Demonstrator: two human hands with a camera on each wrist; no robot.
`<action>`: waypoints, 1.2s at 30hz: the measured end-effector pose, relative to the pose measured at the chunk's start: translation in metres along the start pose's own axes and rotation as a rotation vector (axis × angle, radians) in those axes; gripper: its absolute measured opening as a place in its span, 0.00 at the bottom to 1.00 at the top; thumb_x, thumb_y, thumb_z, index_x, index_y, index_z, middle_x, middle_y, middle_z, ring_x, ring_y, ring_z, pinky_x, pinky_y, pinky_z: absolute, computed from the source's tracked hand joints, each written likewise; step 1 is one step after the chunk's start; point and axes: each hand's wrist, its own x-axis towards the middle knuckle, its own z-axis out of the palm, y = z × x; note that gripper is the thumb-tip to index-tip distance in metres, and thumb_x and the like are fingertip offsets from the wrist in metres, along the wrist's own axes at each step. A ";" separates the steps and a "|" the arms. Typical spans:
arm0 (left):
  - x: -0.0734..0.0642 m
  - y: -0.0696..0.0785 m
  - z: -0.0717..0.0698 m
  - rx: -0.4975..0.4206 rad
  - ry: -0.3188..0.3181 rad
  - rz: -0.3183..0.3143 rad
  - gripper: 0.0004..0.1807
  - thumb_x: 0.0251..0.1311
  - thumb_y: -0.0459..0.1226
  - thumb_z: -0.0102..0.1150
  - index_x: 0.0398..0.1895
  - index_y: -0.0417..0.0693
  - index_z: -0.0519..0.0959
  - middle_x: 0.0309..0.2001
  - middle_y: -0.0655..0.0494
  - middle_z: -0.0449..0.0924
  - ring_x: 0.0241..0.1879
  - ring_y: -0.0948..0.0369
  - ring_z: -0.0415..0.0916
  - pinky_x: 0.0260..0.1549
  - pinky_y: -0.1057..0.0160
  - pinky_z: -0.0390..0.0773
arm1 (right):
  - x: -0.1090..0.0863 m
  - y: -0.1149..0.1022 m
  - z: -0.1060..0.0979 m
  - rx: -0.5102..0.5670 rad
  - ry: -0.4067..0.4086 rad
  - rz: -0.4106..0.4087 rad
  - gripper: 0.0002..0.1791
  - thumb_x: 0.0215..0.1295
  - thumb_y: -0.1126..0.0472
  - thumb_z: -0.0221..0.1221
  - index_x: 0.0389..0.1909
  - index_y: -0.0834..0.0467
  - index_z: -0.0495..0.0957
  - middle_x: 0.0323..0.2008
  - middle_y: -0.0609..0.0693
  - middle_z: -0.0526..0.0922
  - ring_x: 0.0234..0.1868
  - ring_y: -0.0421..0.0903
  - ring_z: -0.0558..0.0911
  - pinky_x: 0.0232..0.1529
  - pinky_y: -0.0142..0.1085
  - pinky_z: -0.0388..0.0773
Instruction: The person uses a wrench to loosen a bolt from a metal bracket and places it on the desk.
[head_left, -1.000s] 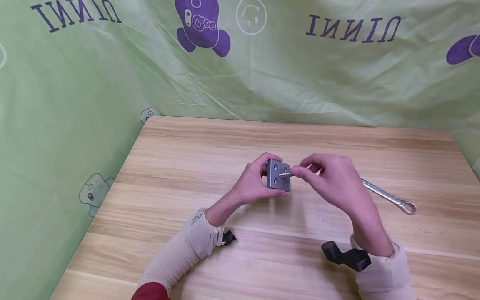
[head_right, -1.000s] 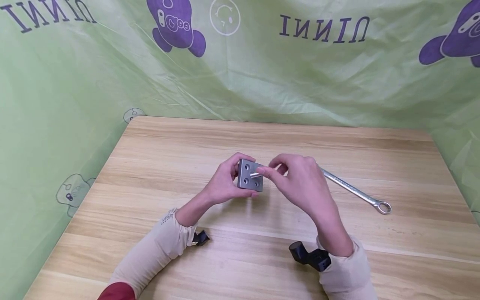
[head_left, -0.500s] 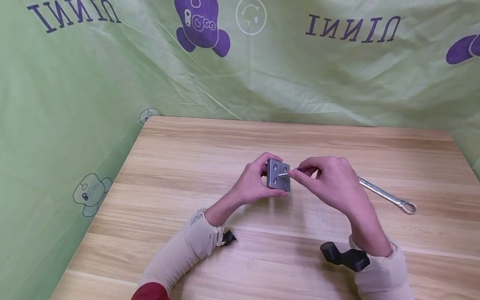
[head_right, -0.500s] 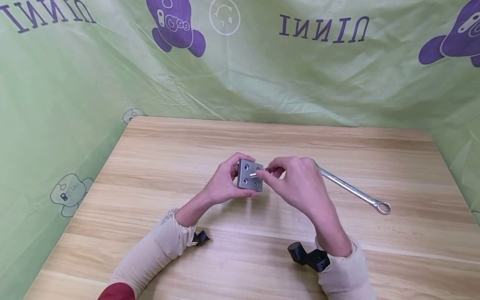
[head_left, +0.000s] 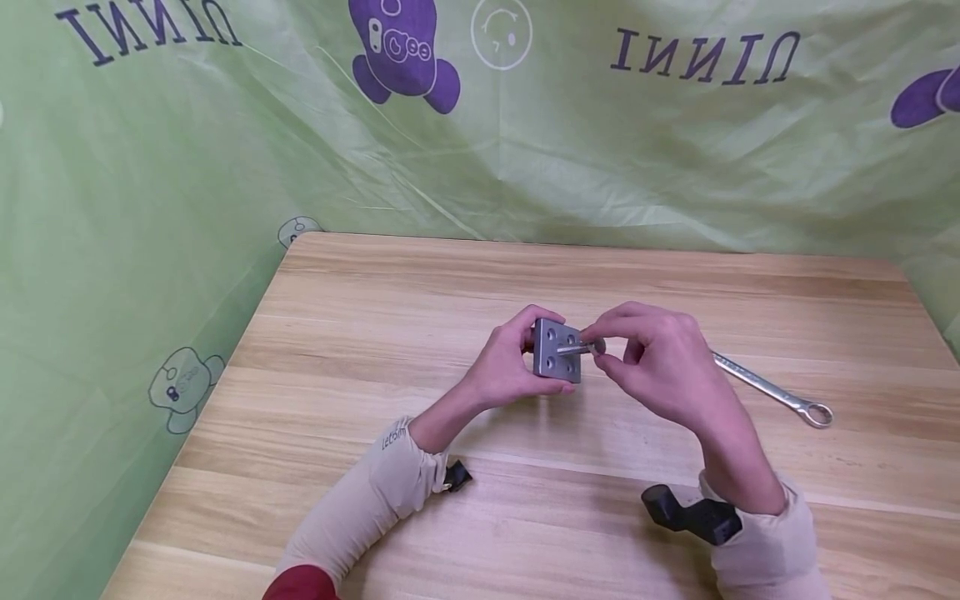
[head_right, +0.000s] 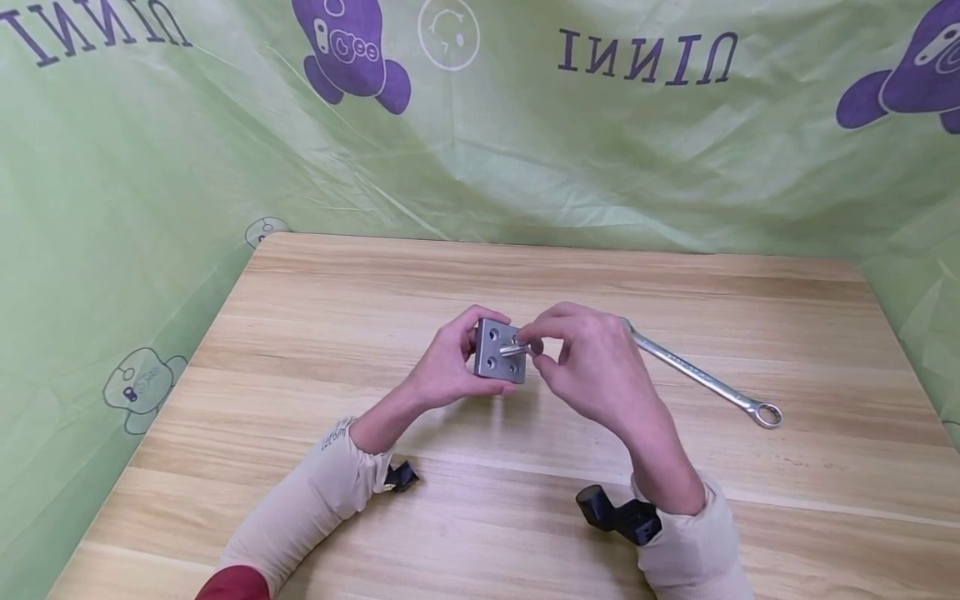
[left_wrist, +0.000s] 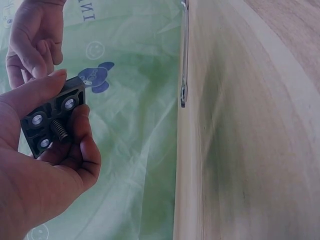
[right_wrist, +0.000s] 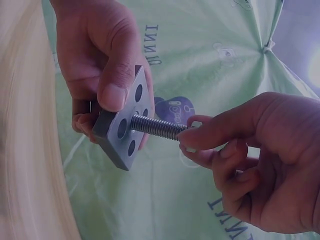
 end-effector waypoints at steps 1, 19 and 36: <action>0.000 0.000 0.000 0.000 0.001 0.000 0.41 0.36 0.29 0.78 0.58 0.40 0.69 0.45 0.42 0.83 0.35 0.64 0.81 0.44 0.54 0.80 | 0.000 0.000 0.000 0.001 -0.001 -0.004 0.17 0.44 0.76 0.67 0.32 0.52 0.87 0.32 0.47 0.87 0.16 0.30 0.68 0.18 0.25 0.67; 0.000 0.000 0.001 0.022 0.008 0.007 0.39 0.36 0.29 0.78 0.57 0.44 0.69 0.44 0.44 0.83 0.34 0.64 0.80 0.42 0.55 0.80 | 0.004 -0.004 -0.008 -0.107 -0.179 0.367 0.24 0.62 0.35 0.56 0.26 0.51 0.85 0.18 0.45 0.82 0.21 0.43 0.74 0.23 0.34 0.66; 0.000 0.001 0.001 0.012 0.007 -0.009 0.40 0.36 0.29 0.78 0.57 0.44 0.69 0.45 0.44 0.83 0.34 0.64 0.80 0.41 0.60 0.79 | 0.000 -0.002 -0.004 -0.045 -0.042 0.106 0.08 0.52 0.59 0.70 0.35 0.52 0.87 0.29 0.45 0.87 0.15 0.32 0.68 0.16 0.27 0.64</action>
